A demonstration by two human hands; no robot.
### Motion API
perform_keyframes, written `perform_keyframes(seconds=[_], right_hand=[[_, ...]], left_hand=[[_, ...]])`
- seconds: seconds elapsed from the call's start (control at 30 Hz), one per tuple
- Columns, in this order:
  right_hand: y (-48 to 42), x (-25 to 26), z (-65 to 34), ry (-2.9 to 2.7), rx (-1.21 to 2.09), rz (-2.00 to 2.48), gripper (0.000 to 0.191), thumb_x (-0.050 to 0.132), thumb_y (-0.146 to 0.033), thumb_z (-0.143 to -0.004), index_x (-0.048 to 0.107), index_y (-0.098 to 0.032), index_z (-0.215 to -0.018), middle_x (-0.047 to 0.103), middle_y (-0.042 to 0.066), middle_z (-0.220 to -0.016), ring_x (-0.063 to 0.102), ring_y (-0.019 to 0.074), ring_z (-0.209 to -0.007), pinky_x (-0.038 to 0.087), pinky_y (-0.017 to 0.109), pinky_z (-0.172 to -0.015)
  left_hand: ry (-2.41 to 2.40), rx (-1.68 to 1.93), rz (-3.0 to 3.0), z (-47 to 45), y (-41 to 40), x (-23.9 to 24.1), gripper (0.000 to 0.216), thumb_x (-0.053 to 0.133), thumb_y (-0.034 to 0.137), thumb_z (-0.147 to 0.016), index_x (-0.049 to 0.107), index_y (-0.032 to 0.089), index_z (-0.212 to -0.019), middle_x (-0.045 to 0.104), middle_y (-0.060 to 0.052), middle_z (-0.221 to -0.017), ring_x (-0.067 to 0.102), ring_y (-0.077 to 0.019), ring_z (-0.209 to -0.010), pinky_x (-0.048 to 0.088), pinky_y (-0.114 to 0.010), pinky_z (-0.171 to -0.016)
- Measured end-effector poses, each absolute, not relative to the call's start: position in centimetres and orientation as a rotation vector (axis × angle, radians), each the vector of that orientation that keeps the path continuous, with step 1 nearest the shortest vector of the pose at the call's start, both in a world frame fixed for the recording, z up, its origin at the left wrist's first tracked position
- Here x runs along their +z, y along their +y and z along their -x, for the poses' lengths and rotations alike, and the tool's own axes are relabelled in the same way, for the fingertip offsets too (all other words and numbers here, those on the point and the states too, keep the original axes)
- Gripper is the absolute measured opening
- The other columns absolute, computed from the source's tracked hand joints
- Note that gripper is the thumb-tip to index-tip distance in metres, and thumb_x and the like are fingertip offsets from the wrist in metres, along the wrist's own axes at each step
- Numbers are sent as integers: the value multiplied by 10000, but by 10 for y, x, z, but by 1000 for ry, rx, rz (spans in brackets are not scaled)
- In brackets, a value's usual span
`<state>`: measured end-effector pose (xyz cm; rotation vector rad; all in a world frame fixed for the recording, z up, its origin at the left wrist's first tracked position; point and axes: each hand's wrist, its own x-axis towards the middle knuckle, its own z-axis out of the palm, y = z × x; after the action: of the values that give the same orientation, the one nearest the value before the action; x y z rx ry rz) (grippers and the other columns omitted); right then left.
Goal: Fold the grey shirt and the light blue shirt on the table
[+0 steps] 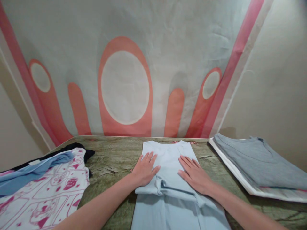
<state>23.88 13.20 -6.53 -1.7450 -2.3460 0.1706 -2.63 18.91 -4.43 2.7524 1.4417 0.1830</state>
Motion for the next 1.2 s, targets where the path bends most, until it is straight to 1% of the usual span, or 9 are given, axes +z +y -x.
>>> perform_keyframes(seconds=[0.17,0.27,0.33,0.47,0.67,0.87,1.0,1.07,1.2], right_hand=[[175,-50,-257,-2175,172,1756,595,237,-494,-904,384,-116,-1340,407,127,-1376,373,238,-1256,288,390,-1037],[217,-52,-267,-2098,51,1788,496,286,-371,-900,471,-84,-1260,516,149,-1273,454,235,-1188,314,361,-1017],[237,-63,-270,-2071,15,1823,470,304,-330,-891,470,-89,-1258,506,142,-1287,445,224,-1198,310,351,-1021],[250,-90,-274,-2142,-23,1877,544,274,-419,-903,431,-74,-1294,376,133,-1395,301,214,-1301,221,362,-1072],[248,-98,-279,-2159,-7,1998,682,196,-547,-888,305,-86,-1378,230,113,-1464,180,225,-1346,160,408,-1086],[248,-97,-279,-2072,2,2120,719,168,-595,-867,282,-119,-1395,229,99,-1466,169,251,-1347,149,444,-1075],[247,-97,-280,-1959,-8,2135,718,164,-590,-867,281,-117,-1394,237,104,-1463,186,255,-1342,170,460,-1066],[248,-96,-283,-1889,-64,2098,701,161,-553,-879,288,-86,-1386,266,116,-1451,209,248,-1335,190,436,-1065],[249,-93,-293,-1880,-215,1979,565,217,-376,-896,372,-51,-1332,360,129,-1404,269,230,-1307,206,395,-1062]], left_hand=[[1364,310,-2710,28,220,-32,435,256,334,-939,464,120,-1255,460,-117,-1318,394,-198,-1233,296,-323,-1029],[1412,465,-2710,26,248,-31,334,315,154,-891,578,129,-1094,561,-109,-1162,503,-173,-1100,358,-271,-970],[1453,510,-2720,26,259,-34,304,345,132,-869,603,140,-1029,581,-104,-1090,526,-177,-1043,379,-277,-944],[1499,545,-2735,27,263,-44,249,382,226,-881,589,158,-1002,574,-86,-1058,520,-185,-1024,382,-287,-934],[1706,457,-2696,31,264,-57,433,361,371,-890,429,133,-1245,418,-120,-1328,380,-220,-1221,269,-343,-1025],[1767,220,-2652,36,273,-58,583,228,514,-899,318,163,-1356,274,-89,-1446,236,-246,-1317,185,-435,-1057],[1841,203,-2593,35,280,-54,658,257,597,-859,359,157,-1337,321,-109,-1421,262,-296,-1299,192,-485,-1041],[1908,262,-2575,33,281,-54,618,291,560,-865,392,144,-1311,352,-124,-1400,258,-295,-1300,193,-472,-1043],[1878,442,-2645,29,281,-50,469,295,309,-905,340,131,-1338,322,-105,-1419,247,-224,-1312,187,-385,-1063]])
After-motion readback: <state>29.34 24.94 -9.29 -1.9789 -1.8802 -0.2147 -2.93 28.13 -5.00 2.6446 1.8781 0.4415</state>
